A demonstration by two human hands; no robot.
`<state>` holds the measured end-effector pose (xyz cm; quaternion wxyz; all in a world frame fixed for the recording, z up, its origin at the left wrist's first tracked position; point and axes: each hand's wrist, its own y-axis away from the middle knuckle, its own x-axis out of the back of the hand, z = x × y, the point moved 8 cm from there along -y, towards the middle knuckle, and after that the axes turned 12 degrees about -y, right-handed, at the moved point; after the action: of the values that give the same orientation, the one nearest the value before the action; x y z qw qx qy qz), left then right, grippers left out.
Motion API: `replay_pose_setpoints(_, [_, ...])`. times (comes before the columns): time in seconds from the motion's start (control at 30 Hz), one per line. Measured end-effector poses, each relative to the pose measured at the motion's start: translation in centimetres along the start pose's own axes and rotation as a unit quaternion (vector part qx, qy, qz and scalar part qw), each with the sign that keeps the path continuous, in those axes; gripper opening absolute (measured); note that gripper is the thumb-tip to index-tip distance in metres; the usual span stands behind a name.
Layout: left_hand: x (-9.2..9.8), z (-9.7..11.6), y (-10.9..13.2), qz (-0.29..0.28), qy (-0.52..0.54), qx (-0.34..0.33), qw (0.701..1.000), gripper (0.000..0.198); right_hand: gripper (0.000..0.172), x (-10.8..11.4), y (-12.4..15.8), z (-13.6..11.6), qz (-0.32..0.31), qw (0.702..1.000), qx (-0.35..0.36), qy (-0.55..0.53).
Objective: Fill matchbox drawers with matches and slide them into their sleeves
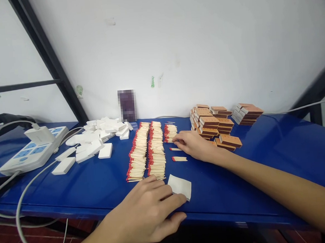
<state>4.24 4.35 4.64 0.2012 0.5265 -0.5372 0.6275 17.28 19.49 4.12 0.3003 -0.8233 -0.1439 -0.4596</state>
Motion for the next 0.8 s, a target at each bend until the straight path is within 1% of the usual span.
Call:
replay_pose_setpoints(0.2, [-0.03, 0.08, 0.03, -0.004, 0.003, -0.002, 1.0, 0.019, 0.019, 0.23, 0.18, -0.23, 0.01, 1.0, 0.009, -0.007])
replay_pose_setpoints(0.33, [-0.04, 0.01, 0.01, -0.004, 0.004, -0.001, 1.0, 0.019, 0.02, 0.08, 0.18, -0.27, -0.001, 1.0, 0.002, -0.004])
replay_pose_setpoints(0.8, [-0.07, 0.03, -0.01, -0.004, 0.0, -0.004, 1.0, 0.02, 0.019, 0.18, 0.33, 0.28, 0.006, 0.999, -0.008, -0.032])
